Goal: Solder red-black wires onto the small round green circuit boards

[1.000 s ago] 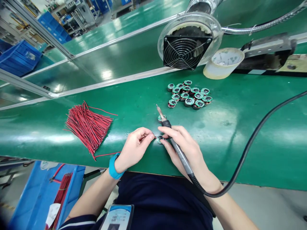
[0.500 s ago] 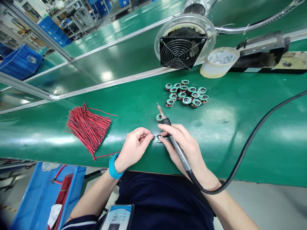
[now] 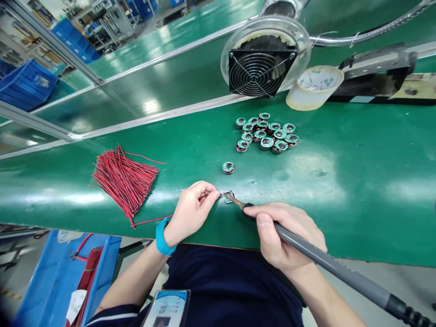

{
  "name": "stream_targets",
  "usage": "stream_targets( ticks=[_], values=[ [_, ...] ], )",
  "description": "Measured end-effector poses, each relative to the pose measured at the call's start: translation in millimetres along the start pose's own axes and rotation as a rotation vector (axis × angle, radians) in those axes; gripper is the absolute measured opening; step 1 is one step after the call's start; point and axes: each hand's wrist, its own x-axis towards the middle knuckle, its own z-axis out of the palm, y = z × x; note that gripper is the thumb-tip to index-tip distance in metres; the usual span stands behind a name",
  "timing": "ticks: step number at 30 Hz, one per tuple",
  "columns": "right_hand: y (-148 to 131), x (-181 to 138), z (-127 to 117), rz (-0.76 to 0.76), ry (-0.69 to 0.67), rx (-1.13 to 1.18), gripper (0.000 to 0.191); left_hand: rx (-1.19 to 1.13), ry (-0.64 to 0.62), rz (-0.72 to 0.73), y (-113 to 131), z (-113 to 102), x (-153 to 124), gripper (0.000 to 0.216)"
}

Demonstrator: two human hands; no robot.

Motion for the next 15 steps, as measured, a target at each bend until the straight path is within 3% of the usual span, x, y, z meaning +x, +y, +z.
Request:
stream_targets(
  ticks=[15],
  values=[
    [2.9,1.3,2.9,0.107,-0.03,0.035,0.018,-0.004,-0.018,0.014,0.2,-1.4,0.0,0.019]
  ],
)
